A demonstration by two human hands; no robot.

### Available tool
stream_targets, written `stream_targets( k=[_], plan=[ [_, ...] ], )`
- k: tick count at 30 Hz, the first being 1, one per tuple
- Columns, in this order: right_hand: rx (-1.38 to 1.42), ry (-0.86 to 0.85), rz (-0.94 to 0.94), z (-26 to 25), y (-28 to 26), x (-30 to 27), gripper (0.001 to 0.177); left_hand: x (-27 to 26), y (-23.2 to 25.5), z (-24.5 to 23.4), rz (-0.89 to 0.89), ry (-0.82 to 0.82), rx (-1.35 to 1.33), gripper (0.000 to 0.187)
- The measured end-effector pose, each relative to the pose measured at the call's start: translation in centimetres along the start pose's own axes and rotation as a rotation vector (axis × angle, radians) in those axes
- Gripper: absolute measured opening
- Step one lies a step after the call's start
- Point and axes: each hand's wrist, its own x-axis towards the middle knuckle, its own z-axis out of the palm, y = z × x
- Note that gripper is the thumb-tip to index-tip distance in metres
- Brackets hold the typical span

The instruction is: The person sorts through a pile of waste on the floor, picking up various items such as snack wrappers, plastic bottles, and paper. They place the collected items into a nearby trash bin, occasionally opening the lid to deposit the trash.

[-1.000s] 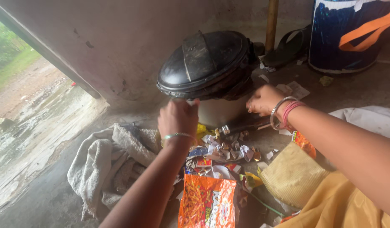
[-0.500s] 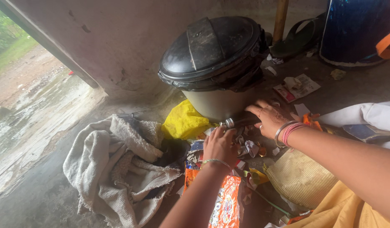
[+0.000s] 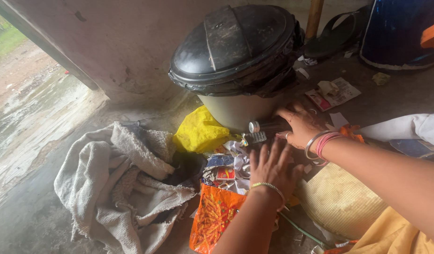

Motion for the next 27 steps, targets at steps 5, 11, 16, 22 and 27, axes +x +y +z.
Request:
stream_targets(
  k=[5, 11, 16, 22, 27],
  plan=[
    [0.033, 0.033, -0.017, 0.4, -0.1, -0.3, 0.065, -0.3, -3.0, -2.3, -0.172, -0.293, 0.142, 0.059],
    [-0.040, -0.017, 0.085, -0.6, -1.7, -0.8, 0.064, -3.4, -6.5, -5.3, -0.194, -0.102, 0.280, 0.047],
    [0.015, 0.018, 0.066, -0.6, -0.8, -0.3, 0.065, -2.5, -4.6, -3.7, -0.061, -0.004, 0.290, 0.039],
    [0.072, -0.007, -0.007, -0.2, 1.0, 1.2, 0.068, -0.3, 1.9, 3.6, 0.222, 0.117, -0.004, 0.039],
    [0.015, -0.049, 0.034, -1.6, 0.4, 0.6, 0.061, 2.5, 3.9, 3.2, 0.133, -0.104, 0.041, 0.045]
  ],
)
